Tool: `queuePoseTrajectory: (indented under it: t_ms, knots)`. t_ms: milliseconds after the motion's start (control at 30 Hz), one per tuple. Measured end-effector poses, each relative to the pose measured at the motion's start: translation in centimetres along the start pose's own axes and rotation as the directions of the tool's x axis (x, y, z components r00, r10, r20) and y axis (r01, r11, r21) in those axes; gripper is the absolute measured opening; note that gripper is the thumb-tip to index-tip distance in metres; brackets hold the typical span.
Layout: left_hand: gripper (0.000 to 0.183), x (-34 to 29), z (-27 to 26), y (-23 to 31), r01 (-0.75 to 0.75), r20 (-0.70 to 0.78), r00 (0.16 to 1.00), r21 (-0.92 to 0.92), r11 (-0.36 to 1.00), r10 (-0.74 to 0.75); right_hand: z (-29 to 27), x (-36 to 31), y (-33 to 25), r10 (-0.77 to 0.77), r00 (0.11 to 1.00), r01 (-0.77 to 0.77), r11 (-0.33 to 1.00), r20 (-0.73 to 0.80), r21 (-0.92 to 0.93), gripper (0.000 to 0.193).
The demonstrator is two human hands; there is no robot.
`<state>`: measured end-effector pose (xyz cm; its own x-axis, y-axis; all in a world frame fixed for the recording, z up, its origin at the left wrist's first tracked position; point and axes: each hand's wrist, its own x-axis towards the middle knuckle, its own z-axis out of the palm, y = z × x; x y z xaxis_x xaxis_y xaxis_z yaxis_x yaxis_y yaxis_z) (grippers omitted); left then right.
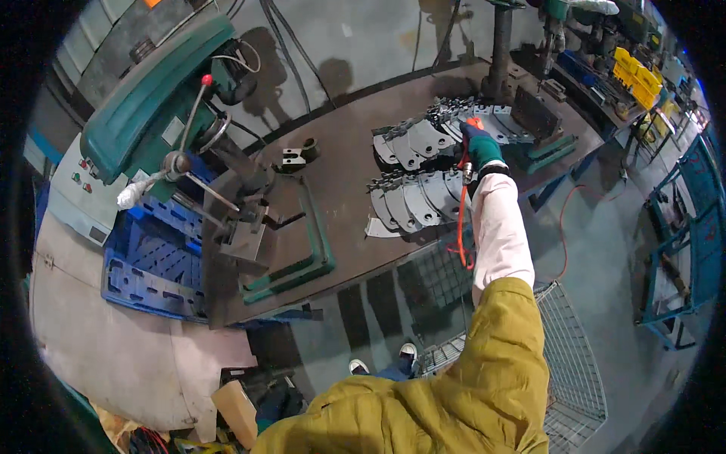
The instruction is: The recorder retrieves metal components from a bin and processes them using a drill press machine.
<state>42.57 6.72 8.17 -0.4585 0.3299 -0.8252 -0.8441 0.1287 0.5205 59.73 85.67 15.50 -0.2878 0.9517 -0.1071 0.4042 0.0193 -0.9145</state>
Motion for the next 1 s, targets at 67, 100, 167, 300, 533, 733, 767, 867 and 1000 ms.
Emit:
queuePoseTrajectory:
  t_ms: [67,100,167,300,533,733,767,867,1000]
  knots:
    - [0.027,0.0,-0.1,0.0,-0.001,0.004,1.000,-0.044,0.999,0.001,0.8,0.5,0.9,0.186,0.982,-0.183,0.937,0.021,0.297,0.031]
    - [0.027,-0.3,-0.3,-0.4,-0.003,-0.005,1.000,-0.086,0.996,0.003,1.3,-0.2,0.4,0.118,0.991,-0.134,0.926,0.068,0.354,0.032]
    - [0.027,-0.4,-0.4,-0.6,-0.015,-0.047,0.999,-0.170,0.985,0.007,1.6,-1.6,-0.6,-0.062,0.998,0.059,0.953,0.001,0.296,0.032]
    - [0.026,-4.5,3.9,2.5,0.069,-0.059,0.996,-0.038,0.997,-0.071,5.0,-8.4,0.5,0.011,0.971,-0.126,0.874,0.240,0.470,0.024]
    - [0.023,0.9,-4.8,-0.2,-0.018,0.112,0.993,-0.139,0.990,0.033,6.0,-19.0,14.2,0.218,0.934,0.152,0.474,-0.283,0.867,0.021]
    - [0.024,-4.1,1.9,3.3,-0.348,0.144,0.937,0.317,0.882,0.318,10.6,-32.0,23.0,0.382,0.918,-0.277,0.436,0.103,0.856,0.027]
    - [0.025,-2.4,-0.3,2.4,-0.553,0.276,0.830,0.526,0.647,0.485,13.0,-33.4,23.2,0.319,0.919,-0.375,0.518,0.233,0.769,0.028]
    - [0.026,2.8,-5.5,1.8,-0.593,0.371,0.768,0.720,0.361,0.522,18.3,-37.0,17.4,0.343,0.884,-0.465,0.593,0.317,0.657,0.028]
    - [0.028,1.1,-4.6,3.9,-0.618,0.425,0.753,0.718,0.319,0.502,18.1,-36.8,11.0,0.428,0.869,-0.472,0.574,0.247,0.669,0.036]
